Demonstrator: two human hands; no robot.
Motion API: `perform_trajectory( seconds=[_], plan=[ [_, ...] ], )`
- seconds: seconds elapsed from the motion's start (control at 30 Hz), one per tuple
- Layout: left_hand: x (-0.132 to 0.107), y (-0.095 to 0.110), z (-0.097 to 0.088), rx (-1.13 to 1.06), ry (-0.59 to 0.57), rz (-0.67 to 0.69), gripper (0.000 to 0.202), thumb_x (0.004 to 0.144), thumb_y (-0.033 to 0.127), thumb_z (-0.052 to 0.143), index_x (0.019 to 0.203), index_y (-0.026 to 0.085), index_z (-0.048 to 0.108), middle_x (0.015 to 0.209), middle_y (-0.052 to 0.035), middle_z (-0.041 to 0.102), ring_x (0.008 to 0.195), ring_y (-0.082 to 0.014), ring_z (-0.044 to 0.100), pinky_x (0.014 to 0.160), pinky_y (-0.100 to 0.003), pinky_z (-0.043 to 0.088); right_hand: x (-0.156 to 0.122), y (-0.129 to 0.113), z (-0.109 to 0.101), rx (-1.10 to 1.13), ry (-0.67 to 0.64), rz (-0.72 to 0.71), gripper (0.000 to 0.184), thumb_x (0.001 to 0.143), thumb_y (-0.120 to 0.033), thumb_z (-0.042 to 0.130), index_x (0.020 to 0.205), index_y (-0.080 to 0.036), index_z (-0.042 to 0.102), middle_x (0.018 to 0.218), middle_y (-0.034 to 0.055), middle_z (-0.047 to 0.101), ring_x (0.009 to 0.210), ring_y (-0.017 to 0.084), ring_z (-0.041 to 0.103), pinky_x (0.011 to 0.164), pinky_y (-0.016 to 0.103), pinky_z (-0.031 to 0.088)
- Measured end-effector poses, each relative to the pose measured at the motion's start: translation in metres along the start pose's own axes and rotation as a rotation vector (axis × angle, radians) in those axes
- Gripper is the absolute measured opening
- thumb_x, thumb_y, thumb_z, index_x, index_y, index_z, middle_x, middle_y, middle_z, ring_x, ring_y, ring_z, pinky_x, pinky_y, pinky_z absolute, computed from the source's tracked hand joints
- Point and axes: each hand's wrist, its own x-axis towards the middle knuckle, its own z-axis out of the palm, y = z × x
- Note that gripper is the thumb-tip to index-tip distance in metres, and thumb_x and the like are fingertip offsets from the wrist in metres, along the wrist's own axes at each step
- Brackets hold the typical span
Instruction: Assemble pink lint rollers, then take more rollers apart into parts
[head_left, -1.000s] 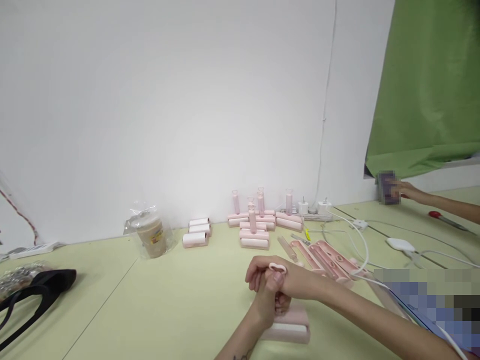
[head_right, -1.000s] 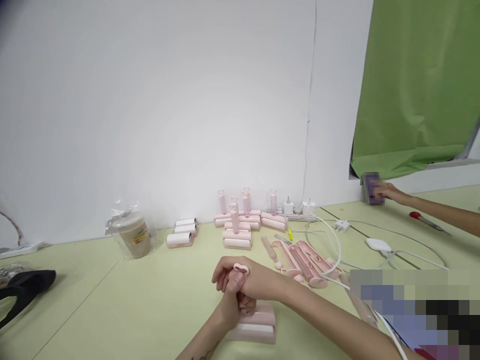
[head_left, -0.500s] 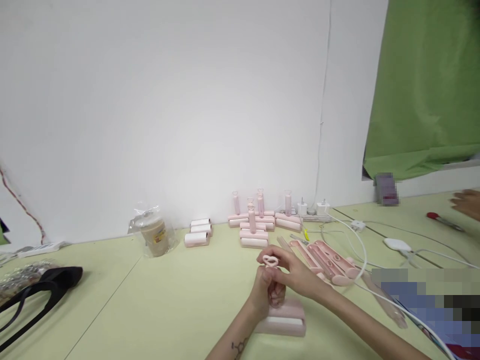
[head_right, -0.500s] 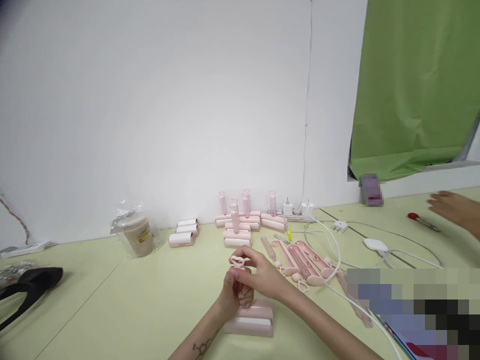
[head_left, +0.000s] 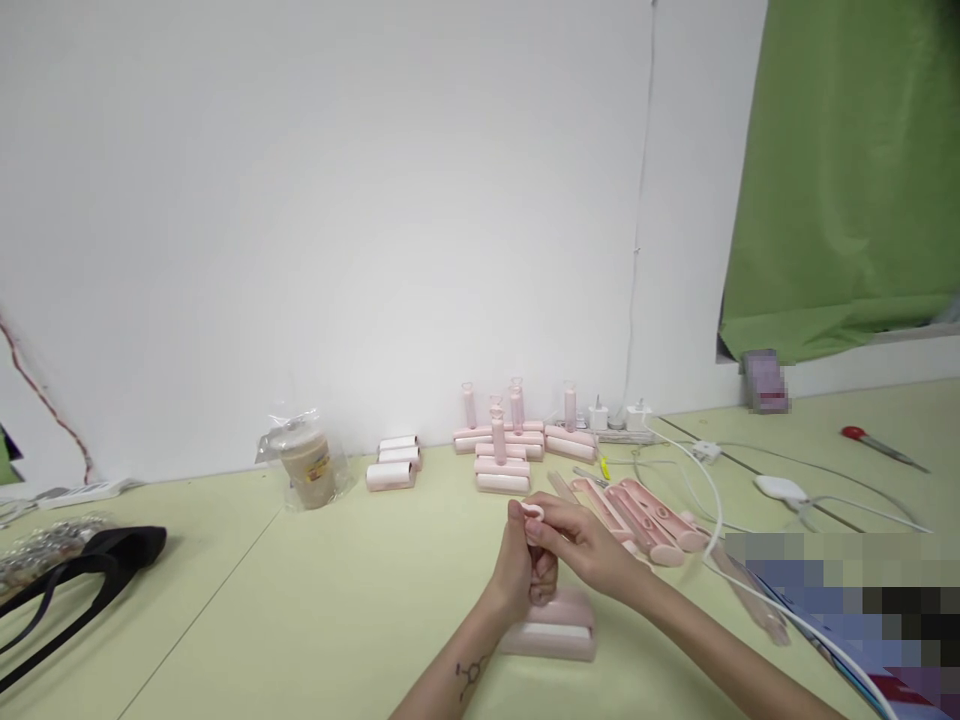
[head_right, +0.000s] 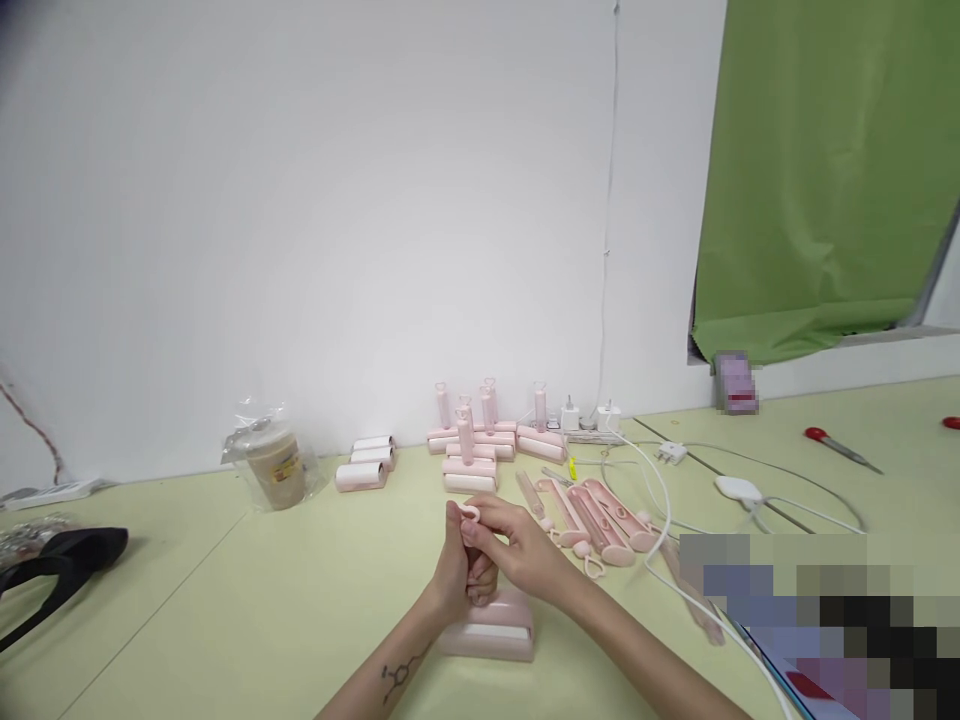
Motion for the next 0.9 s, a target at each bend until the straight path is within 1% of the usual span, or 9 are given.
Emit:
perform_trajectory(
  seconds=[0.2,0.3,0.37,0.47,0.53,0.6,0.67,0.8,0.9],
  plan=[
    [-0.001,0.0,0.0,0.063,-0.03,0.094,0.071,0.047,0.091,0.005,0.031,0.023,0.023,0.024,0.0078,0.014,0.022,-0.0045,0.011,0.031,-0.022,0.008,0.005,0.007,-0.002,0.006,-0.055,0.026,0.04,0.086,-0.048,0.039,0.069,-0.017,0.059,0.077,0.0034,0.054,0.074,0.018,0.056,0.068,0.03,0.046],
    [-0.007,0.007,-0.001,0.113,-0.071,0.158,0.075,0.048,0.09,0.003,0.032,0.022,0.03,0.025,0.0062,0.021,0.023,-0.0065,0.02,0.032,-0.022,0.018,0.0,0.011,-0.005,0.014,-0.084,0.073,0.037,0.088,-0.047,0.035,0.095,-0.02,0.06,0.093,0.006,0.057,0.083,0.02,0.058,0.078,0.035,0.045],
    [-0.011,0.015,-0.004,0.175,-0.108,0.208,0.078,0.051,0.089,0.002,0.036,0.021,0.039,0.03,0.0036,0.032,0.029,-0.0093,0.032,0.039,-0.025,0.031,-0.009,0.014,-0.009,0.025,-0.106,0.125,0.04,0.089,-0.045,0.034,0.121,-0.024,0.045,0.112,0.0089,0.054,0.096,0.022,0.056,0.085,0.038,0.042],
    [-0.019,0.03,-0.011,0.322,-0.16,0.285,0.081,0.053,0.089,0.014,0.047,0.017,0.052,0.05,-0.0028,0.05,0.051,-0.0156,0.05,0.061,-0.031,0.042,-0.031,0.021,-0.012,-0.011,-0.171,0.283,0.072,0.076,-0.042,0.058,0.136,-0.029,0.021,0.129,0.0102,0.042,0.112,0.026,0.047,0.089,0.039,0.04],
    [-0.026,0.034,-0.018,0.438,-0.156,0.322,0.077,0.05,0.085,0.037,0.067,0.015,0.061,0.07,-0.0052,0.057,0.071,-0.02,0.054,0.073,-0.032,0.041,-0.046,0.028,-0.009,-0.064,-0.196,0.366,0.094,0.063,-0.033,0.07,0.138,-0.031,0.014,0.131,0.0089,0.04,0.115,0.029,0.043,0.089,0.039,0.04],
    [-0.035,0.033,-0.027,0.546,-0.099,0.343,0.074,0.041,0.069,0.067,0.093,0.017,0.06,0.092,-0.0061,0.056,0.089,-0.0244,0.05,0.081,-0.034,0.037,-0.058,0.036,-0.002,-0.105,-0.173,0.392,0.094,0.063,-0.028,0.068,0.138,-0.03,0.011,0.126,0.0086,0.044,0.113,0.027,0.045,0.089,0.037,0.039],
    [-0.045,0.026,-0.036,0.775,-0.013,0.324,0.077,0.037,0.049,0.079,0.104,0.02,0.054,0.103,-0.0054,0.052,0.096,-0.0258,0.046,0.082,-0.034,0.037,-0.065,0.043,0.006,-0.121,-0.136,0.413,0.084,0.07,-0.028,0.061,0.138,-0.026,0.012,0.122,0.0091,0.046,0.109,0.024,0.048,0.09,0.036,0.039],
    [-0.065,0.021,-0.059,1.466,0.134,0.196,0.044,0.055,0.046,0.072,0.094,0.028,0.059,0.094,0.0026,0.056,0.086,-0.0183,0.052,0.074,-0.025,0.041,-0.072,0.056,0.017,-0.157,-0.034,0.357,0.085,0.072,-0.033,0.06,0.138,-0.024,0.008,0.135,0.0118,0.034,0.121,0.025,0.037,0.096,0.038,0.034],
    [-0.07,0.033,-0.086,1.647,0.324,0.148,0.034,0.062,0.044,0.068,0.092,0.028,0.062,0.095,0.0004,0.058,0.094,-0.0217,0.05,0.081,-0.029,0.039,-0.077,0.063,0.024,-0.161,0.103,0.351,0.061,0.083,-0.039,0.045,0.135,-0.025,0.015,0.133,0.012,0.037,0.118,0.023,0.041,0.095,0.039,0.037]
  ],
)
